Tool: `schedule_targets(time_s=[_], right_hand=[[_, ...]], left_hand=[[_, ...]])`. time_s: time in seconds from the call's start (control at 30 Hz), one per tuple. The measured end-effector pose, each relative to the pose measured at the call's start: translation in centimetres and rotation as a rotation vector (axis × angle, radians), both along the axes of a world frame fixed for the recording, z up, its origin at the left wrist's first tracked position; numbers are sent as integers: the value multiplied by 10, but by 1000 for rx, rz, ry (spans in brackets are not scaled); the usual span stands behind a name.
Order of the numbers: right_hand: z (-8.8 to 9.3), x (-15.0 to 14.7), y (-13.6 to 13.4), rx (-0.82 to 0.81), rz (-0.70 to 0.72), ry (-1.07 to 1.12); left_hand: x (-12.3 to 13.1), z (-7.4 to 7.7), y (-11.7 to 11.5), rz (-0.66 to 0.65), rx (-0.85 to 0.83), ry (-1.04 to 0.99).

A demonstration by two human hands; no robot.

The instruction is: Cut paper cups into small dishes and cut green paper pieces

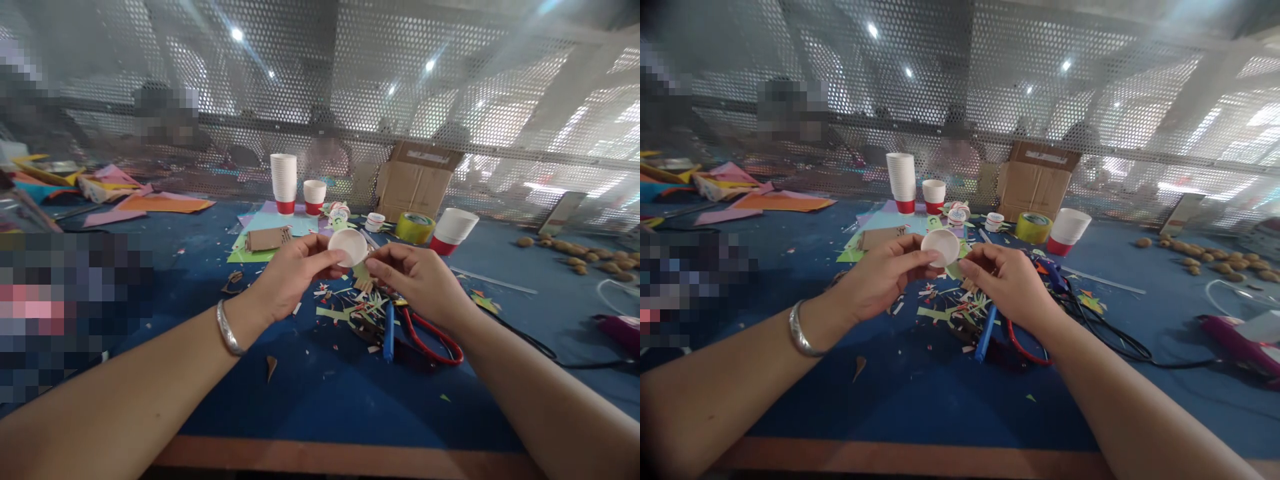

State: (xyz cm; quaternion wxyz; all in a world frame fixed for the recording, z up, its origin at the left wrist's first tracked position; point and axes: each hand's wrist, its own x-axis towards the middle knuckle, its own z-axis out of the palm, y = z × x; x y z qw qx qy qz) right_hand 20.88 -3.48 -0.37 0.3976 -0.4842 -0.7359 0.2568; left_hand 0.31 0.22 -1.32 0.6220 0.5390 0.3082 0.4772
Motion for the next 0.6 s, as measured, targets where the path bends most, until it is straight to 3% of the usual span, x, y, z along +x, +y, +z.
schedule_targets(time_s=[0.33, 0.6], right_hand=[[1, -4, -3, -10, 43, 47], [0, -3, -2, -17, 38, 16]], left_hand=[[6, 1, -4, -50, -166, -78], [7, 2, -5, -28, -179, -95]])
